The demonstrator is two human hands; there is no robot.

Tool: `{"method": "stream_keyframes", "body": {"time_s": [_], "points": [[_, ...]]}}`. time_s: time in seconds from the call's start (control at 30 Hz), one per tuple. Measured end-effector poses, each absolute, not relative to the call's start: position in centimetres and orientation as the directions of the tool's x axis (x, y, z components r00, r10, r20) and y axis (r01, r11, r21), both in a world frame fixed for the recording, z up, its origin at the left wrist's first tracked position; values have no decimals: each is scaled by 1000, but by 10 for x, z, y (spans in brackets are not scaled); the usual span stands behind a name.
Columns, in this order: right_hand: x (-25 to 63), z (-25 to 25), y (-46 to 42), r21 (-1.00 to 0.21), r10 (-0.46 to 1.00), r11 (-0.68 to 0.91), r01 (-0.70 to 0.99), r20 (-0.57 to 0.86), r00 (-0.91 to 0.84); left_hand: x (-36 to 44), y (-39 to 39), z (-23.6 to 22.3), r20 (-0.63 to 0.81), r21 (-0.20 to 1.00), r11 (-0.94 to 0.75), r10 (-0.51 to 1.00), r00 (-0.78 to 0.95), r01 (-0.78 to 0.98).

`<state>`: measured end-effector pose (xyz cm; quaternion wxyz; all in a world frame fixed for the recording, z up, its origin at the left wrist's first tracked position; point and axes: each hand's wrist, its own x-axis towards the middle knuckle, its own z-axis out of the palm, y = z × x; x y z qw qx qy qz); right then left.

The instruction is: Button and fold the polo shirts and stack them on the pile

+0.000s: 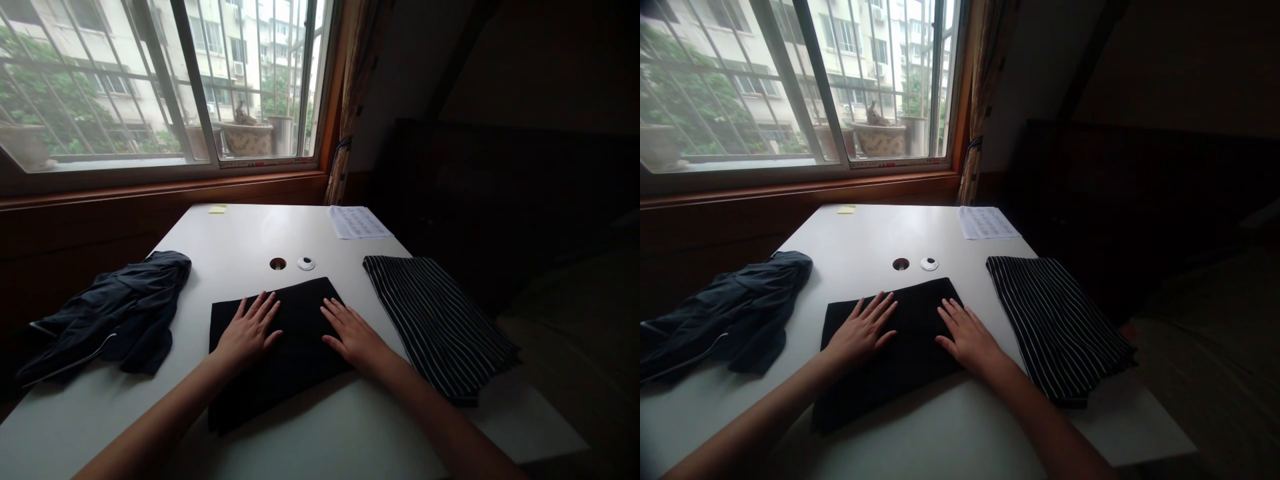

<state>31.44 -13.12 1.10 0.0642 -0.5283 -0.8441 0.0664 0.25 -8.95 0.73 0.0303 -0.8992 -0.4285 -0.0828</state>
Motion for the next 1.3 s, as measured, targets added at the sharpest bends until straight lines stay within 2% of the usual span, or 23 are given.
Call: {"method": "stream_keyframes", "body": {"time_s": [0.43,0.67,0.83,0.97,1.3], "points": [[330,8,-160,-162,923,381,910,14,-384,-23,-96,7,147,-26,-530,836,528,847],[319,32,-155,-129,940,320,939,-76,-331,-5,-105,13,161,-70,-505,846,509,861],[279,43,-108,-142,907,421,896,49,-419,30,-96,13,164,-18,-584,799,579,811],[259,25,-67,-173,872,486,857,24,-489,36,-79,5,178,35,-557,820,543,830],[307,-2,-42,-201,939,341,919,31,-342,-14,-68,1,127,70,-496,865,485,866]]}}
